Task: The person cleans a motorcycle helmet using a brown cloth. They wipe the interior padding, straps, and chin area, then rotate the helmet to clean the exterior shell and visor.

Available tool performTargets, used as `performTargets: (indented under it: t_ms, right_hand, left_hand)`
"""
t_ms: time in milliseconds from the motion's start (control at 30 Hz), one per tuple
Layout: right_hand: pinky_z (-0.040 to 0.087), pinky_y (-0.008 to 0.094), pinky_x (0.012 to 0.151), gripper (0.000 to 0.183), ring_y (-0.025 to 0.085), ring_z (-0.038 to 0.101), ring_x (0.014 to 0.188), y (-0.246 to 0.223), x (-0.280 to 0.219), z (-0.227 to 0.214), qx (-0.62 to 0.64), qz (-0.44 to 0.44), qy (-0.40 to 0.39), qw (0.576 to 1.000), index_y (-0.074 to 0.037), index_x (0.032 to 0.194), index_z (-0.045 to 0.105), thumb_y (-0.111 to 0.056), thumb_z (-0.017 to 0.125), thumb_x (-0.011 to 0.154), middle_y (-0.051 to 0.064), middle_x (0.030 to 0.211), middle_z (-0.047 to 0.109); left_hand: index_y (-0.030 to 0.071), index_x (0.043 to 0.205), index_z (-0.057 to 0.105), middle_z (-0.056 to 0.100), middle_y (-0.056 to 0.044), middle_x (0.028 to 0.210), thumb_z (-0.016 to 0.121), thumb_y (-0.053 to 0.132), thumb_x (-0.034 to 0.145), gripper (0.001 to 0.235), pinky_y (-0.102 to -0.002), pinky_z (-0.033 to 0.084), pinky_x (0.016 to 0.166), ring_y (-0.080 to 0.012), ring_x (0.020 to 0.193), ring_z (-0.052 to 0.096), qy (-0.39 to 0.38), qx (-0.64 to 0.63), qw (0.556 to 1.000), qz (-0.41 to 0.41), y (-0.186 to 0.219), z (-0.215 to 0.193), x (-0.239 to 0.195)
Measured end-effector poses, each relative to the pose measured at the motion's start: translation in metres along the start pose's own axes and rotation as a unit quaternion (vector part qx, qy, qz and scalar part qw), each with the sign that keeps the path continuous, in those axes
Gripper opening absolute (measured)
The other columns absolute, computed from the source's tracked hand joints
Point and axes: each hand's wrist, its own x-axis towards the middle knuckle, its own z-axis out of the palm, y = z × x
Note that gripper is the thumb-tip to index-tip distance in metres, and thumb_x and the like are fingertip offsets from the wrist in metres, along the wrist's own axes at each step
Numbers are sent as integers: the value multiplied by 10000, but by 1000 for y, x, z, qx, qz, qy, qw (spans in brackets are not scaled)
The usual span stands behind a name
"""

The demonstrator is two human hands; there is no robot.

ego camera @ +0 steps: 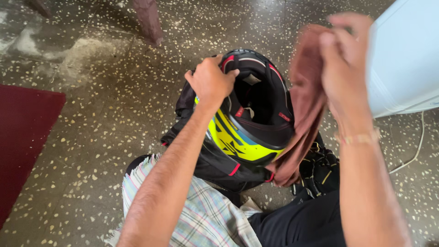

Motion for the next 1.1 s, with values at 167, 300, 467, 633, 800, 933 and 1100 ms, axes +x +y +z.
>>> performTargets:
  t_ms: [167,300,467,633,800,933,1100]
  right_hand:
    - [502,332,974,418,233,636,1055,56,38,69,-152,38,-328,932,-89,1353,548,-18,633,950,127,1100,635]
    - [521,381,969,647,306,635,1097,87,39,81,-289,-90,-323,897,-76,1337,448,-21,738,761,132,1186,577]
    - [506,548,836,967,456,612,1020,107,54,84,-529,-276,-119,793,15,1357,427,-197,907,544,222,1177,510]
    - [522,590,830,869,449,626,999,130,65,100,-575,82,-222,783,-27,1386,403,-370,858,730,228,1241,494]
    - [581,400,550,878,362,698,912,153,50,91,-687,-236,-143,672,57,1314,477,-386,781,620,204,1178,573]
    - [589,458,605,582,369,695,879,161,52,79,-667,-143,-173,711,19,1151,514,-380,780,820,192,1075,583]
    - [572,486,678,453,388,693,823,167,47,56,-582,-131,-172,784,-18,1122,562,-224,774,778,159,1016,631]
  left_hand:
    - [162,1057,739,750,-69,1002,844,350,702,415,-600,316,1040,-308,1072,666,3,42,998,36,11,2,10]
    - [170,1090,723,748,-65,1027,818,368,756,400,-577,312,1105,-281,1102,669,-49,59,997,-9,12,6,27]
    - [181,1068,738,744,-77,1012,833,366,719,407,-585,310,1089,-295,1055,682,-21,68,997,15,3,13,43]
    - [130,975,744,747,-105,917,829,348,723,344,-500,376,1040,-320,966,706,-17,63,997,47,-3,20,48]
    - [97,857,736,744,-138,849,799,259,751,204,-448,424,995,-342,876,705,34,68,990,119,4,31,32]
    - [98,818,734,742,-121,807,810,267,704,218,-450,404,954,-347,882,688,43,49,993,103,22,36,25]
    - [105,843,735,740,-101,810,816,294,700,250,-490,365,1001,-336,910,681,32,59,995,77,36,42,16]
